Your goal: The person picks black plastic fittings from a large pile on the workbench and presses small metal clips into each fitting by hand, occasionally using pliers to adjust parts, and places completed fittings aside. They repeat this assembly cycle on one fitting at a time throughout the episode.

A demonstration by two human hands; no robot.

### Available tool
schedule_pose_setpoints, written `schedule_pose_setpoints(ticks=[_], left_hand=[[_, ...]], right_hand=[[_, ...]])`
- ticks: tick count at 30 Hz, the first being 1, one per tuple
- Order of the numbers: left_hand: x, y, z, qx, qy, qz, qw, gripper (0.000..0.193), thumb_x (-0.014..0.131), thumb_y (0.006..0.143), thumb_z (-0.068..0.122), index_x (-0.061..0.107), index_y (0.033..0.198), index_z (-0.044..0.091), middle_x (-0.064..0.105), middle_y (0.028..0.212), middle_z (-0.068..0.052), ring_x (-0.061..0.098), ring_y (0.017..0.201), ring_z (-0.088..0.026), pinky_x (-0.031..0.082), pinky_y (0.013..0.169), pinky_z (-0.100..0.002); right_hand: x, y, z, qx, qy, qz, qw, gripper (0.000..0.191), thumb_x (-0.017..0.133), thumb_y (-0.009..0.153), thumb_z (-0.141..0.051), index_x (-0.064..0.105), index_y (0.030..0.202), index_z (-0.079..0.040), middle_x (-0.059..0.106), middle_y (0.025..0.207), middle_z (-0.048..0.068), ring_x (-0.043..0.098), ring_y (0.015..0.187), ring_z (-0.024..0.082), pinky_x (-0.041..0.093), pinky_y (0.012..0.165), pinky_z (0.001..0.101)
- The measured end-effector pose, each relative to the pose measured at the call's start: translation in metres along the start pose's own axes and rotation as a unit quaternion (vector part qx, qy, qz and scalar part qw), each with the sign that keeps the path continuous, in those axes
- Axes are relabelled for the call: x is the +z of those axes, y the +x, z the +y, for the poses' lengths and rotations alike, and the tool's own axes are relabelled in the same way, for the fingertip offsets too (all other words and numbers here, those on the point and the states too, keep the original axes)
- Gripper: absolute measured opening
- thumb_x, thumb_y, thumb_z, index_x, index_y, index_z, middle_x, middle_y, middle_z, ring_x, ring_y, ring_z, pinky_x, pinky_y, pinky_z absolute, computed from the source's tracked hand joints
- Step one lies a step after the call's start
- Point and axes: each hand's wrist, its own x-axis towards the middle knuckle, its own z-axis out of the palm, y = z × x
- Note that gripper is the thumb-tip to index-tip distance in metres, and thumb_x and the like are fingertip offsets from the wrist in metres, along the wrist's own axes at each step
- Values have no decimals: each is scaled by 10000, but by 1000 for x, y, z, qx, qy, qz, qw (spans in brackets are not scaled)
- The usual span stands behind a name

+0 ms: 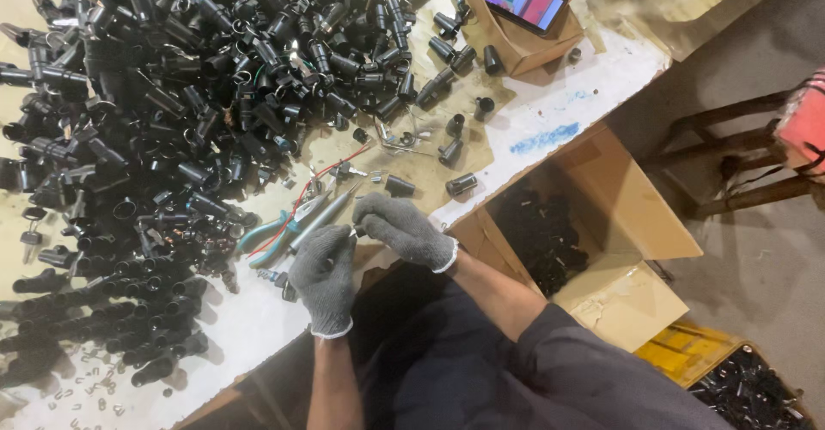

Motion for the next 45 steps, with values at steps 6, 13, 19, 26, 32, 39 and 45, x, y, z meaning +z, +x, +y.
schedule_pose_setpoints(ticks=[6,13,19,26,32,39,45], left_hand=[[1,3,10,32,5,20,999,216,776,860,-39,758,1059,41,760,1039,-122,740,978,-222,587,844,-329],[2,0,13,121,71,46,989,200,795,836,-36,745,1009,52,747,1008,-121,736,937,-240,585,831,-351],[1,-12,7,81,-41,98,991,206,685,924,20,685,1125,-26,743,1020,-133,735,882,-221,600,807,-340],[7,-20,-2,51,-34,187,980,147,629,1010,16,700,1125,-41,733,929,-137,706,842,-218,579,808,-326],[-8,-24,20,115,101,206,966,118,705,972,-43,695,1082,0,730,974,-146,711,865,-259,573,831,-353],[-54,-39,31,46,353,247,901,232,817,866,15,753,1083,66,752,1004,-112,720,938,-295,584,879,-399],[-63,-41,26,-61,403,221,886,298,889,795,220,769,1054,137,721,941,-58,678,904,-282,555,816,-411]], right_hand=[[0,1,-4,4,33,-24,999,198,514,1094,-222,611,1106,-50,625,964,66,615,895,167,521,815,312],[5,2,-1,105,225,-51,967,225,511,1123,-245,609,1096,-44,540,915,2,480,805,84,415,681,233],[14,0,-3,168,434,-32,885,286,493,1088,-322,567,1020,-54,504,744,20,426,526,116,325,459,263],[10,-4,3,109,627,-36,770,339,519,1097,-387,562,1016,-61,409,734,9,379,562,129,325,509,276],[10,-3,14,83,636,-18,767,288,590,1035,-339,570,1029,-51,434,746,25,404,570,143,335,500,285],[20,-4,38,119,608,18,785,199,662,976,-221,551,1119,-138,503,913,-4,496,776,119,404,666,282],[28,-3,40,59,582,-39,810,327,754,996,-329,594,1182,-113,567,952,29,478,755,149,387,645,307]])
